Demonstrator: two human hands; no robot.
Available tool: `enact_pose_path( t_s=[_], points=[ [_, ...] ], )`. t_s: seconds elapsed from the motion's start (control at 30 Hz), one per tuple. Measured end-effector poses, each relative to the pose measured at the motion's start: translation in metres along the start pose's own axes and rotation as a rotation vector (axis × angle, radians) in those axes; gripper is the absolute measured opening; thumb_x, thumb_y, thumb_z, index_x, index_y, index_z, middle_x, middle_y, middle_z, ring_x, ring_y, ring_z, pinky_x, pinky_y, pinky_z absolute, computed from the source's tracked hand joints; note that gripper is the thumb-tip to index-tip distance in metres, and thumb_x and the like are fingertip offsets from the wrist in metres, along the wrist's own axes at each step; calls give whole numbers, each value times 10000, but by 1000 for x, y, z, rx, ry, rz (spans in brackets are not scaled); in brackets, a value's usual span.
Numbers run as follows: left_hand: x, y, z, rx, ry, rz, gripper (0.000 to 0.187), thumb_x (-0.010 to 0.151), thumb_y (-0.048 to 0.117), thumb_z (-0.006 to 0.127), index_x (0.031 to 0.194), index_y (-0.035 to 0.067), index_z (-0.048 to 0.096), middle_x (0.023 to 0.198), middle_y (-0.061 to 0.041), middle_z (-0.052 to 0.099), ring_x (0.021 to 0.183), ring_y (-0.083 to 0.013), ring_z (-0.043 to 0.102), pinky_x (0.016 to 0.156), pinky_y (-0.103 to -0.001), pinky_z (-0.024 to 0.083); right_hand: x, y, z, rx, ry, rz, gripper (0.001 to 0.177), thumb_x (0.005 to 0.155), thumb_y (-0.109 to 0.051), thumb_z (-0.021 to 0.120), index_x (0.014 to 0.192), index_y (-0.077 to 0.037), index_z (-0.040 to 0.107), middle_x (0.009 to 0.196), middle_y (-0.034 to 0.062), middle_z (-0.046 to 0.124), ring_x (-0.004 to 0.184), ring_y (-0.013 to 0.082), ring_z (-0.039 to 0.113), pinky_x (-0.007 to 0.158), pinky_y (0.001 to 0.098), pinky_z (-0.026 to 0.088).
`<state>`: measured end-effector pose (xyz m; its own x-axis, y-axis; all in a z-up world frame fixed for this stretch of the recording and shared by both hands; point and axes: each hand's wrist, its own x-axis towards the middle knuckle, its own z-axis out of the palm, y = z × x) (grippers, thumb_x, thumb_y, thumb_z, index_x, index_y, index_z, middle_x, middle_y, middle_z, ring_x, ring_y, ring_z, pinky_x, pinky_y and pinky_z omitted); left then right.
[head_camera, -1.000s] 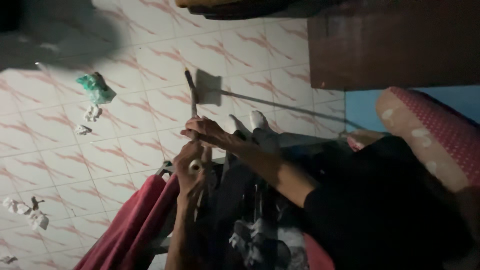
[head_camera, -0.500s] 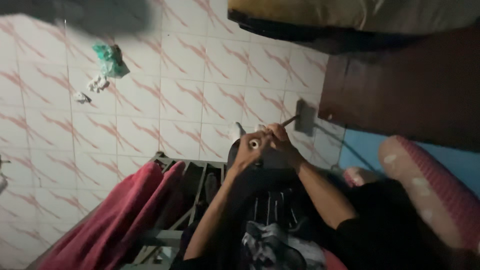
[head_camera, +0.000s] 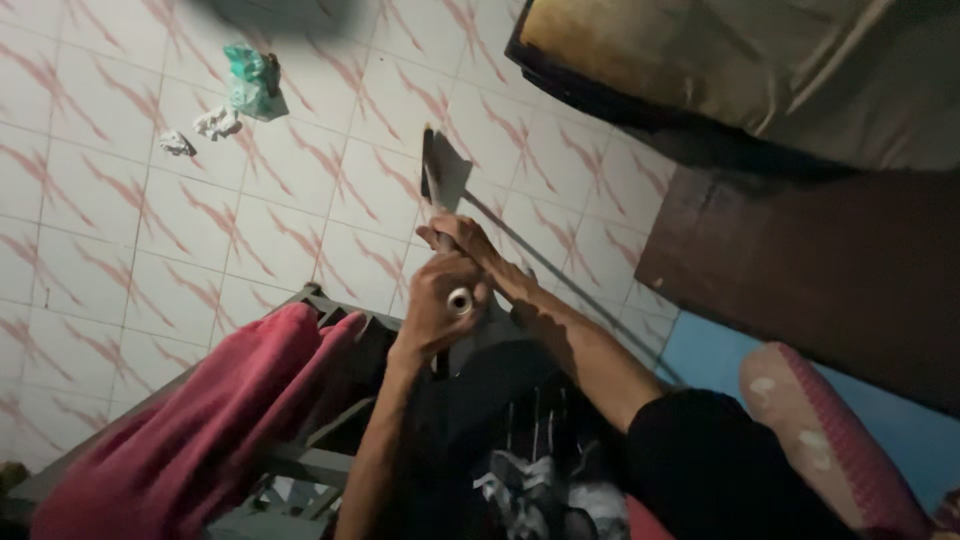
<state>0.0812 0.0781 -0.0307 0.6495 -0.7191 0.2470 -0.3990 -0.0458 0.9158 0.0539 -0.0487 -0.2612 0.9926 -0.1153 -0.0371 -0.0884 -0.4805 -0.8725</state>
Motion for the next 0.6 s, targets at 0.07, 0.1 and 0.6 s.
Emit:
enact_pose_path(
  t_s=[0.07,0.1,0.6],
  points=[
    [6,5,-11,43,7,-127,268,937,80,699,685,17,636,626,-94,578,600,-218,548,614,-371,463,13,-41,-27,-157,-9,-66,404,997,-332,653,755,-12,610,759,142,621,715,310,623,653,440,520],
    [8,9,-17,45,15,-125,268,937,80,699,685,17,636,626,-94,578,600,-218,548,614,-371,463,19,-57,-37,-189,-7,-83,411,993,-308,674,713,-14,611,722,136,622,683,304,625,629,435,524],
    [84,-92,289,-501,76,-504,301,993,249,718,850,-15,706,767,-19,659,726,-74,572,651,-269,485,-118,223,-252,-290,5,45,438,946,-409,724,989,-3,567,925,168,615,853,328,621,832,454,496]
  ],
)
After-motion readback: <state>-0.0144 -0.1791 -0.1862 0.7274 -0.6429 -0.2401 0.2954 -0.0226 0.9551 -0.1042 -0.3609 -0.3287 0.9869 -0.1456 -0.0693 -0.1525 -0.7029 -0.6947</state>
